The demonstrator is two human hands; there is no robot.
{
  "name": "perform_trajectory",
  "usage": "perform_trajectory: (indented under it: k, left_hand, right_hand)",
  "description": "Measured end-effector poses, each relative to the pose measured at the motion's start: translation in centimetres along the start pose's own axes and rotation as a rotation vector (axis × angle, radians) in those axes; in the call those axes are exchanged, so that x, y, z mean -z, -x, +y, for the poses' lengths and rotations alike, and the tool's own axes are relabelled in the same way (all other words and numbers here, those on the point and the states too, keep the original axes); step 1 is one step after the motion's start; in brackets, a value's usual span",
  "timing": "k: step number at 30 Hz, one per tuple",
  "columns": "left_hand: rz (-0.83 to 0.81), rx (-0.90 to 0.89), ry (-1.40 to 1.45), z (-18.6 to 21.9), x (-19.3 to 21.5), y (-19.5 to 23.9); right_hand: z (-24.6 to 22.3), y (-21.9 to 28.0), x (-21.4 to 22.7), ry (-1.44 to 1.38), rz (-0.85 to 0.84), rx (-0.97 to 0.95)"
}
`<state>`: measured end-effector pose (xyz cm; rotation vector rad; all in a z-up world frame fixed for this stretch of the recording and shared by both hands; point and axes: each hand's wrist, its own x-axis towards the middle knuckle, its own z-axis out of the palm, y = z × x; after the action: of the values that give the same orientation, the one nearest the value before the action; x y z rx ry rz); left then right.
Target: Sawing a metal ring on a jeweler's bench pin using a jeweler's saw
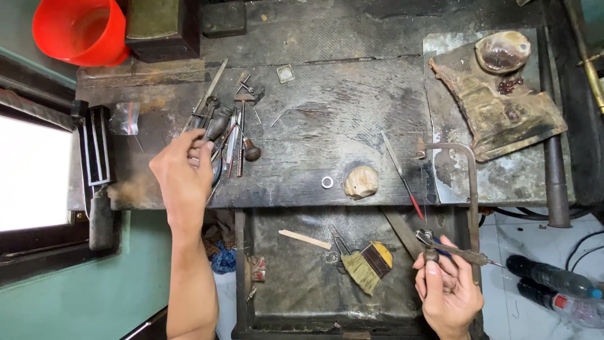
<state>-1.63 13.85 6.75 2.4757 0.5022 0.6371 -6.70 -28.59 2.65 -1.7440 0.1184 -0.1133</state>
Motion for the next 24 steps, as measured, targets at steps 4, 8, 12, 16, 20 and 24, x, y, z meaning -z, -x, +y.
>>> perform_trajectory:
  k: [4, 8, 12, 16, 20, 24]
  left_hand:
    - [-0.033, 0.16, -0.254, -1.2, 1.6, -1.3]
    - [-0.247, 0.539, -0.317, -2.3, 2.3, -0.9]
    - [-0.257, 0.548, -0.334, -2.5, 1.8, 0.5]
    - [-0.251, 0.426, -0.232, -4.8, 2.1, 1.4]
    - [-0.383, 0.472, -0.209, -2.6, 5.3, 2.7]
    - [-0.453, 0.587, 0.196, -0.4, 8.3, 4.3]
  right_hand:
    - [0.3, 0.3, 0.3, -0.008, 0.012, 0.016]
    - [0.3, 0.4, 0.3, -0.016, 0.027, 0.004]
    - [0.2, 0.5, 0.1, -0.006, -0.01, -0.001]
    - [0.2, 0.5, 0.2, -0.005, -0.045, 0.008]
    - [0.2, 0.4, 0.3, 0.015, -0.126, 0.047]
    - [0.5, 0.3, 0.2, 0.02, -0.157, 0.051]
